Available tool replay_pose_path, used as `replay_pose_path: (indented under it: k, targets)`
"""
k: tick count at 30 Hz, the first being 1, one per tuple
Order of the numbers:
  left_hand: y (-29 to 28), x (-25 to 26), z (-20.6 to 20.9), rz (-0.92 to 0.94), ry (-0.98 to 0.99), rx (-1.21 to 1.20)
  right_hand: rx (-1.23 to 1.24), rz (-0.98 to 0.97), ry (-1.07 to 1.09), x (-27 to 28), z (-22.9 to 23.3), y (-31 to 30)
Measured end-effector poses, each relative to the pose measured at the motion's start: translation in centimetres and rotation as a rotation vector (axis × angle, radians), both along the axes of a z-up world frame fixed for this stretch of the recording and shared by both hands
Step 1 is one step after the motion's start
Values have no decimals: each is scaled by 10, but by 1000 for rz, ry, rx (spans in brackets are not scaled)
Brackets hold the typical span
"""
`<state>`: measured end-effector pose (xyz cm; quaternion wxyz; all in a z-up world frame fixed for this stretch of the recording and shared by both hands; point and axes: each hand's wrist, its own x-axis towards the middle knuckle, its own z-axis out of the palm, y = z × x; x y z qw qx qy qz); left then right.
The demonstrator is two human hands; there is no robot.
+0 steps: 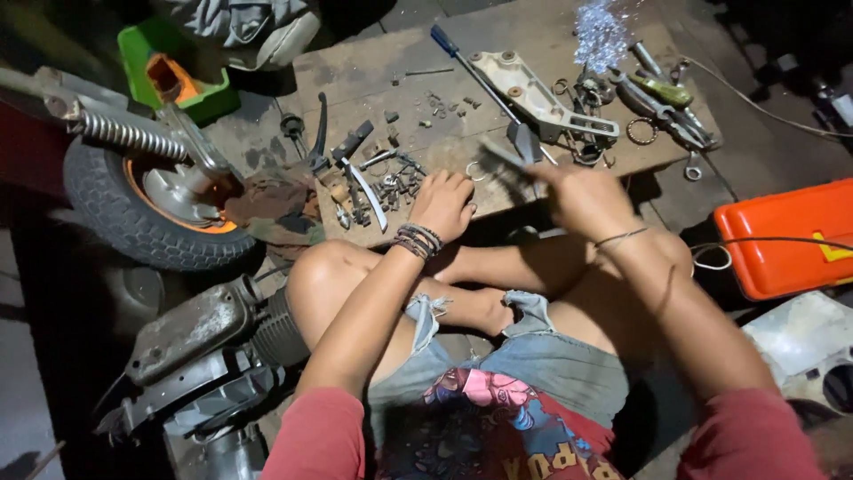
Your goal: The person sits cross-legged on the floor and uses a wire brush to scrub a small metal ring held in their left hand. They repeatedly brush the ring against a wooden board and then inspect it by turning it over in their hands.
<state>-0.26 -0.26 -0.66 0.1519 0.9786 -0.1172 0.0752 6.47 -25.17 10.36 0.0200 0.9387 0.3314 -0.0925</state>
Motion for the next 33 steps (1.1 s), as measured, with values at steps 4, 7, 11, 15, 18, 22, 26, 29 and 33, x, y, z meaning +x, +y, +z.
replay_pose_path:
  k: [4,7,11,15,18,22,26,29,33]
  targets:
    - [0,-1,3,1,11,13,16,-23,11,-2,-29,-4]
    - [0,-4,7,-7,15,18,44,-83,-56,-9,-17,0]
    - [-1,0,8,3,10,16,60,-98,23,-18,-18,8]
    - [-3,-2,16,-1,28,16,0,-126,46,-16,-17,13]
    - [-4,-4,23,19,83,15,36,-113,28,-40,-11,28]
    - [-3,-5,15,1,58,30,104,-163,59,-26,-29,11]
    - [-3,-5,15,5,50,21,132,-143,60,-35,-23,14]
    - [-2,-3,10,5,32,17,116,-128,63,-23,-22,10]
    - [-3,-5,4,-17,25,47,70,-106,38,-20,-8,5]
